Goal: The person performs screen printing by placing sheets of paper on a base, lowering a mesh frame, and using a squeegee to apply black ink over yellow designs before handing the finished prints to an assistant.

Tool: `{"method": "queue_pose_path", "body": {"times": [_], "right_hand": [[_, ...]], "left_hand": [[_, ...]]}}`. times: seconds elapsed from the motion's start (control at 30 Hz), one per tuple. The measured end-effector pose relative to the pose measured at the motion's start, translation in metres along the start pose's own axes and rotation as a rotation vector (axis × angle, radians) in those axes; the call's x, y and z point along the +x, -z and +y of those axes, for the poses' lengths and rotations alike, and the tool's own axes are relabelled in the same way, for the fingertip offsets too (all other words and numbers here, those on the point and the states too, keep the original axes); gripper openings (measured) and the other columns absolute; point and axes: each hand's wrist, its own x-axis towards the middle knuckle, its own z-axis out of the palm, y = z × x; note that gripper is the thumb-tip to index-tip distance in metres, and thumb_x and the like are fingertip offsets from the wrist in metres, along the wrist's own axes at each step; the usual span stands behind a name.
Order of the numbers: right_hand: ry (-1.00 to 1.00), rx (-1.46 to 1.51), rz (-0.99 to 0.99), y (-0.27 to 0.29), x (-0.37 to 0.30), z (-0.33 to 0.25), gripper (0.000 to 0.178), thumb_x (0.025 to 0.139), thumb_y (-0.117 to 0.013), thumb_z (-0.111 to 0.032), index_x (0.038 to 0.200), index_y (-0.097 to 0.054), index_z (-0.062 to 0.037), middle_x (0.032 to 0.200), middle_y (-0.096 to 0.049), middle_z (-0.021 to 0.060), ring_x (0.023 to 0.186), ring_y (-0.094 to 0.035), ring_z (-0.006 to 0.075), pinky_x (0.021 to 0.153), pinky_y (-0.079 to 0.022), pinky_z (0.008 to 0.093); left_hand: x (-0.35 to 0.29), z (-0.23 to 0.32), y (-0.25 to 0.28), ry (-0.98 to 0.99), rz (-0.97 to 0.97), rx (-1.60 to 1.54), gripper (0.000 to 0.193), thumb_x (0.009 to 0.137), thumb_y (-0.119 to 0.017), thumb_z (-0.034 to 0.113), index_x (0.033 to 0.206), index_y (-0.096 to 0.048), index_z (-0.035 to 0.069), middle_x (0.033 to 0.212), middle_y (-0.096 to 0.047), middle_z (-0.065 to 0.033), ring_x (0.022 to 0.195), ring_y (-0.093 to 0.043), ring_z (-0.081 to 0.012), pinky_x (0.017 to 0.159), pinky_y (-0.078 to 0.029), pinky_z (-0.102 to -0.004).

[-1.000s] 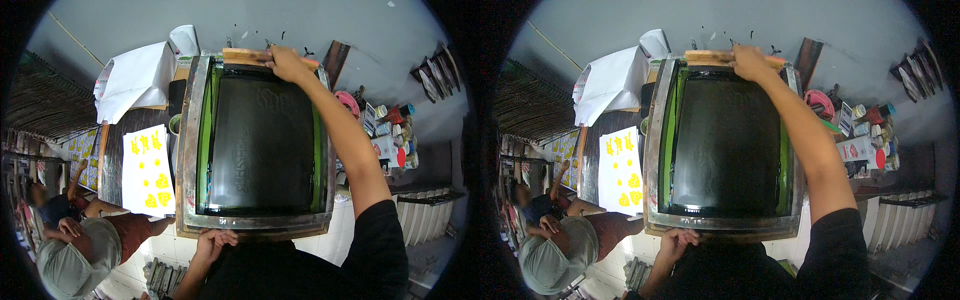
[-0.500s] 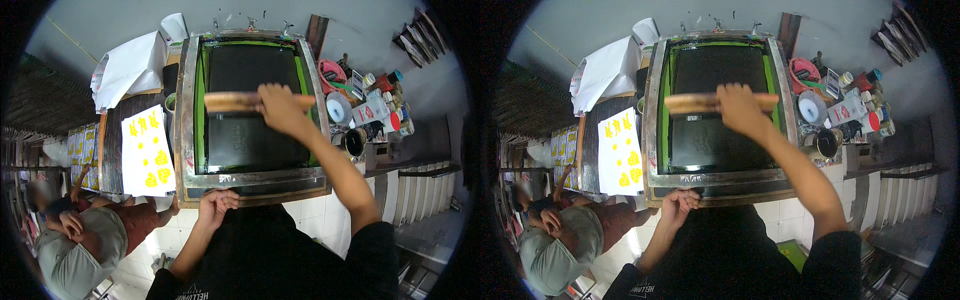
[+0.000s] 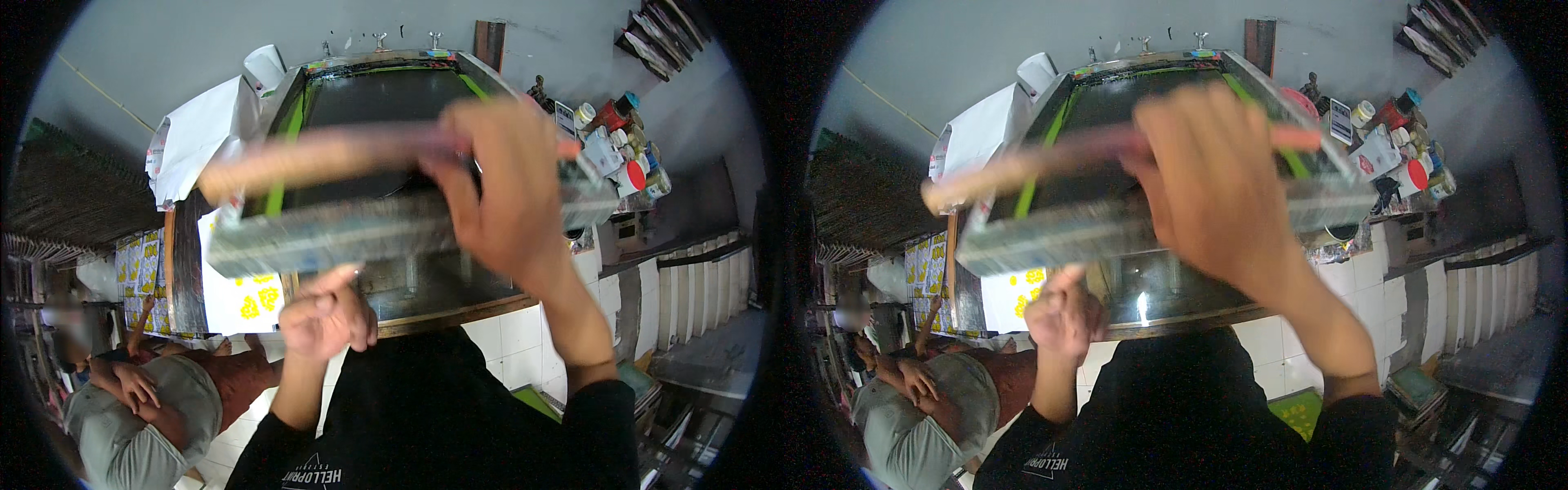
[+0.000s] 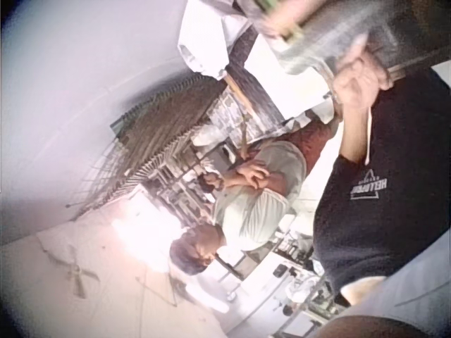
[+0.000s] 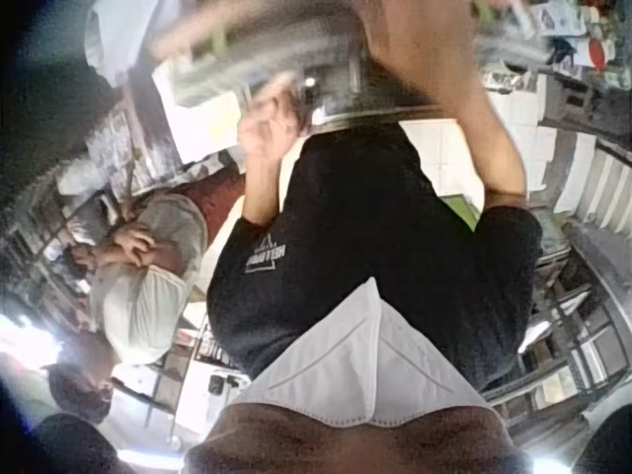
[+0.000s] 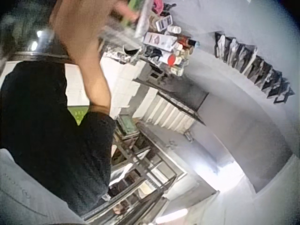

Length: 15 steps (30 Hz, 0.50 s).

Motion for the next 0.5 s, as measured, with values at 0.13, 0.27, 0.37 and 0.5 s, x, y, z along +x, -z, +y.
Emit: {"method": "queue_pose_path", "body": {"times": [0.13, 0.27, 0.37, 0.5], "right_hand": [[-0.031, -0.096, -0.017, 0.013, 0.074, 0.026, 0.022, 0.092, -0.066, -0.014, 0.110, -0.064, -0.0005, 0.098, -0.068, 0.0187, 0.093, -0.064, 0.0394, 0.086, -0.047, 0.0476], [-0.169, 0.052, -0.114, 0.025, 0.123, 0.044, 0.028, 0.096, -0.059, -0.015, 0.110, -0.066, 0.0077, 0.097, -0.069, 0.0304, 0.094, -0.068, 0.0436, 0.089, -0.052, 0.0505], [-0.088, -0.060, -0.012, 0.023, 0.148, 0.052, 0.028, 0.094, -0.063, -0.018, 0.106, -0.068, 0.0078, 0.099, -0.070, 0.0316, 0.097, -0.069, 0.0444, 0.090, -0.052, 0.0486], [-0.076, -0.038, -0.042, 0.030, 0.186, 0.072, 0.032, 0.093, -0.067, -0.020, 0.107, -0.069, 0.0083, 0.100, -0.071, 0.0306, 0.097, -0.069, 0.0437, 0.090, -0.052, 0.0465]], "left_hand": [[0.059, 0.037, 0.030, -0.069, 0.372, 1.041, 0.052, 0.104, -0.054, 0.016, 0.150, -0.045, -0.007, 0.113, -0.072, -0.0231, 0.106, -0.071, -0.0333, 0.101, -0.052, -0.0404], [0.067, 0.032, 0.090, 0.330, 0.854, 2.276, 0.096, 0.094, -0.071, 0.046, 0.162, -0.023, -0.001, 0.167, -0.021, -0.0293, 0.157, -0.015, -0.0414, 0.127, -0.009, -0.0522], [0.064, 0.026, 0.111, 0.397, 0.869, 2.260, 0.116, 0.085, -0.077, 0.052, 0.165, -0.008, 0.005, 0.171, -0.001, -0.0258, 0.159, 0.005, -0.0403, 0.125, 0.007, -0.0562], [0.058, 0.037, 0.107, 0.469, 0.897, 2.185, 0.122, 0.080, -0.082, 0.047, 0.165, -0.006, 0.004, 0.172, 0.001, -0.0240, 0.160, 0.005, -0.0387, 0.125, 0.005, -0.0601]]}}
